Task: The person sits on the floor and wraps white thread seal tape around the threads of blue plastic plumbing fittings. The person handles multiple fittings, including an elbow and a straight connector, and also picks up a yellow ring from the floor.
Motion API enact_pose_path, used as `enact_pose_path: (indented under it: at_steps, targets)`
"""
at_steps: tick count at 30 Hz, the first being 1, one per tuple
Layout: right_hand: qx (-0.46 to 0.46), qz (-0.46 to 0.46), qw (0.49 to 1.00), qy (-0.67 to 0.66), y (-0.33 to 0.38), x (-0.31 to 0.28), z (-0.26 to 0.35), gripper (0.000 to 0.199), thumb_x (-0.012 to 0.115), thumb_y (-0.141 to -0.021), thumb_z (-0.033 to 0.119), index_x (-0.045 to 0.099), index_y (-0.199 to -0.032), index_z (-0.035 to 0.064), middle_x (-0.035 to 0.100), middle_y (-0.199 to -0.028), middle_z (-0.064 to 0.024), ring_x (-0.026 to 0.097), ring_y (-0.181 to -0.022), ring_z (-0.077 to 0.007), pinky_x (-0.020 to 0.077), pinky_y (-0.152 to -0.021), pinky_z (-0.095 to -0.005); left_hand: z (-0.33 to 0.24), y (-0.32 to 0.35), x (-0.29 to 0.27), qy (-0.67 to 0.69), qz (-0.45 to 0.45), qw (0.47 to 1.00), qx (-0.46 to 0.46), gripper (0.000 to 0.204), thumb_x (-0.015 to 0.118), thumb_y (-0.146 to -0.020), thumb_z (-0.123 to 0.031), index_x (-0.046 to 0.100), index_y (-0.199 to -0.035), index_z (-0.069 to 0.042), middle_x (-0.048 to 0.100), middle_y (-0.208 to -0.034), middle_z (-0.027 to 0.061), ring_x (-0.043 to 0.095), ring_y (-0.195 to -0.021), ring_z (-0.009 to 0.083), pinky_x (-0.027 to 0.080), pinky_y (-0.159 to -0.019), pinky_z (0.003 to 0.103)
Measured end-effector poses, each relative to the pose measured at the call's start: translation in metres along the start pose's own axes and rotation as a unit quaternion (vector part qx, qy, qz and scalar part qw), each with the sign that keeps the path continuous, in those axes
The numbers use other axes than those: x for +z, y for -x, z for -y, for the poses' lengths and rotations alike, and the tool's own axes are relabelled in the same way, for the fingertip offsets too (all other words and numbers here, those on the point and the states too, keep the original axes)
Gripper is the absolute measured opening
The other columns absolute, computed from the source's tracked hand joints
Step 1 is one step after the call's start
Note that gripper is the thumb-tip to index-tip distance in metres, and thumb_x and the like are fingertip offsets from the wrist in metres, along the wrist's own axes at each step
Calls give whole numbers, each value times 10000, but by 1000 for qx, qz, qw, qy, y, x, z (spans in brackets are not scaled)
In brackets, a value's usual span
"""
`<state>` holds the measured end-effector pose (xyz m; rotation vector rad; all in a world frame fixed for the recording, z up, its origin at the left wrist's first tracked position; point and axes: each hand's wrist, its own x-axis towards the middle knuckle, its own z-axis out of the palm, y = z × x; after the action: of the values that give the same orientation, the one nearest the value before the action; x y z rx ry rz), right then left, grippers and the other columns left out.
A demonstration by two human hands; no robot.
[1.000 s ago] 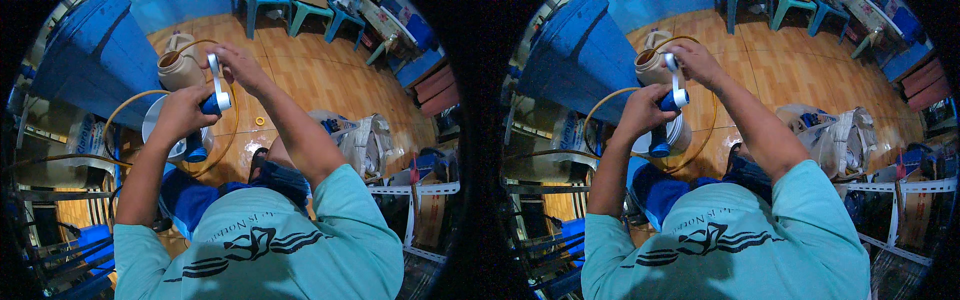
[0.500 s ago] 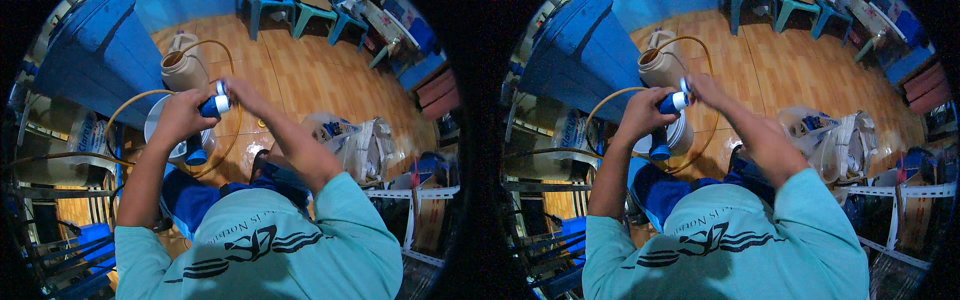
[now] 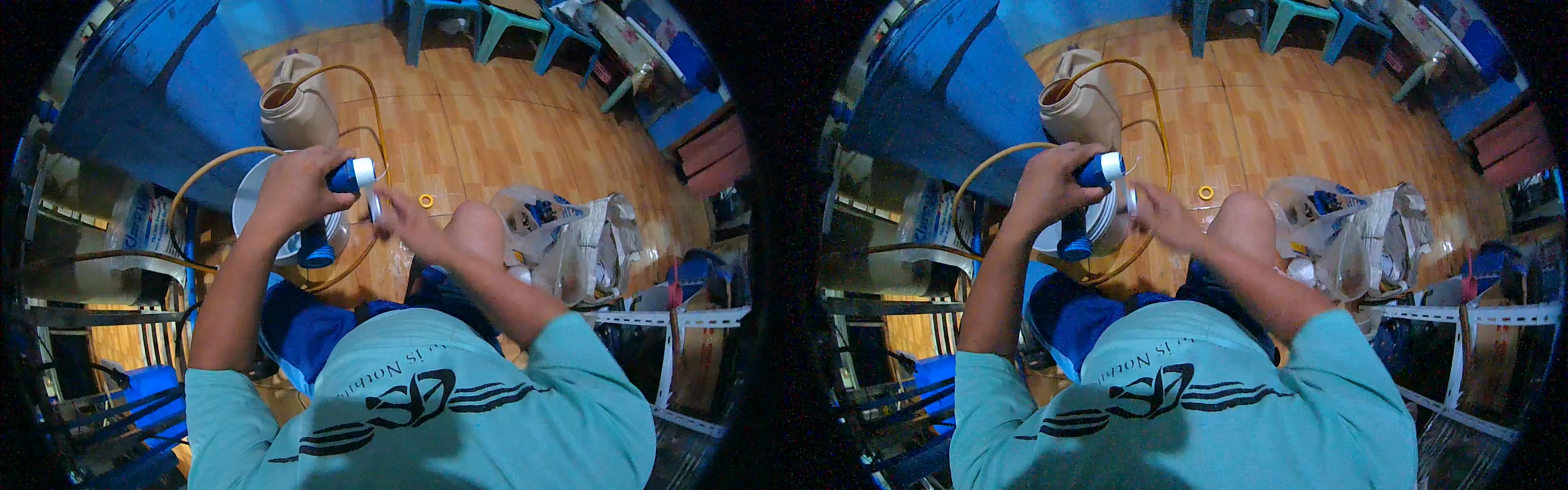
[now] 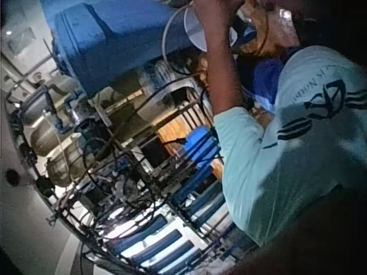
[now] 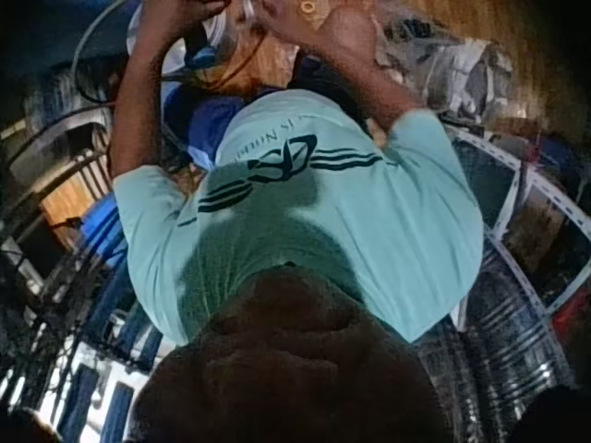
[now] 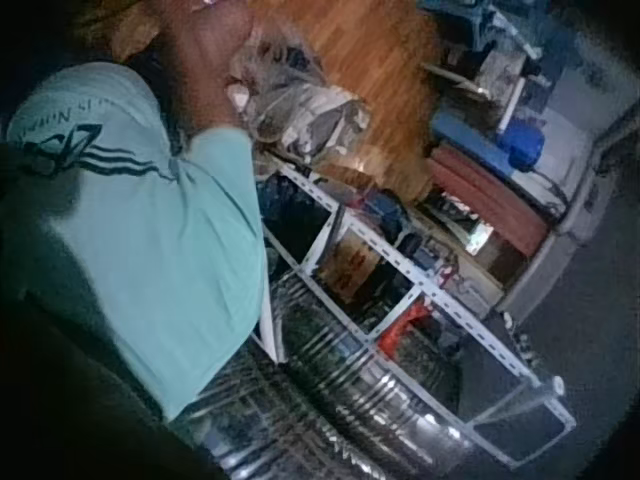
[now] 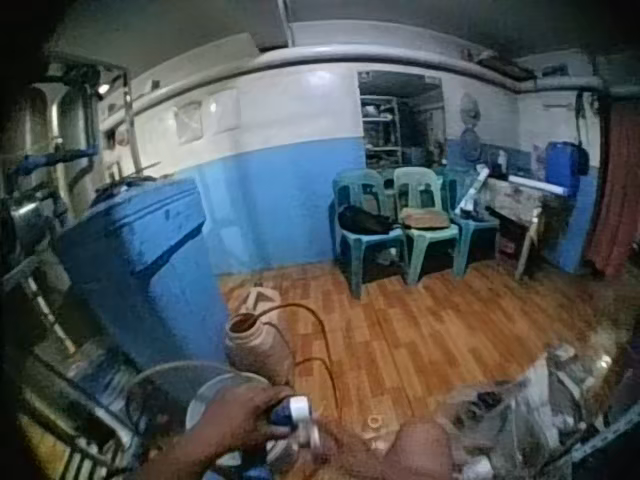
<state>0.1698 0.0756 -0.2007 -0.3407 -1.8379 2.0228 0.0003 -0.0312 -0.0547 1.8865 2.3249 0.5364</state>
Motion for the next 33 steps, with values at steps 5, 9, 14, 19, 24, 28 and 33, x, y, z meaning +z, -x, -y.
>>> enact_pose_path:
  at_steps: [5,9,14,19,24,28,33]
  targets:
    - [-96,32,992,74,-20,21,123,346,509,-1011,254,559,-1271,32,689,-994,-79,669,-902,-167,549,-719,-310,10,6,12,-50,40,996,-61,480,831,-643,-211,696,-1093,-110,684,-956,128,666,-884,322,521,-775,402]
    - [-17,20,995,97,-93,-48,61,308,521,-976,127,559,-1266,30,691,-1035,-97,681,-893,-174,562,-747,-312,-17,-4,-2,-3,-5,1000,15,494,841,-636,-222,695,-1095,-113,683,-957,126,666,-889,320,522,-778,402]
    - [20,-29,986,-162,29,35,43,333,550,-956,120,555,-1275,25,681,-1073,-90,682,-835,-166,561,-730,-298,18,1,11,16,-25,1000,7,487,840,-636,-222,695,-1090,-121,693,-957,128,668,-881,326,523,-777,405]
    - [-30,39,997,53,-60,3,141,367,558,-963,241,566,-1269,37,655,-1075,-101,650,-909,-150,536,-714,-313,4,4,11,-16,43,997,-66,493,839,-635,-223,695,-1090,-95,696,-961,142,667,-888,339,526,-788,407]
    - [19,14,999,26,-54,-20,4,429,555,-964,258,510,-1340,56,655,-990,-92,631,-839,-145,529,-674,-317,4,-2,0,7,-8,1000,-5,530,834,-644,-247,683,-1132,-104,692,-989,148,663,-922,340,518,-815,420]
    - [-10,33,999,-32,11,34,66,445,591,-941,205,498,-1351,61,652,-986,-73,618,-820,-123,528,-711,-299,30,7,16,-15,12,999,-36,549,832,-650,-272,677,-1151,-112,690,-983,154,663,-922,341,513,-808,428]
    - [-56,-10,998,-14,-93,-12,112,340,566,-969,210,552,-1263,40,690,-928,-80,640,-761,-123,530,-648,-288,-3,7,5,2,2,1000,1,493,821,-645,-255,700,-1096,-98,678,-915,155,651,-869,339,506,-777,424]
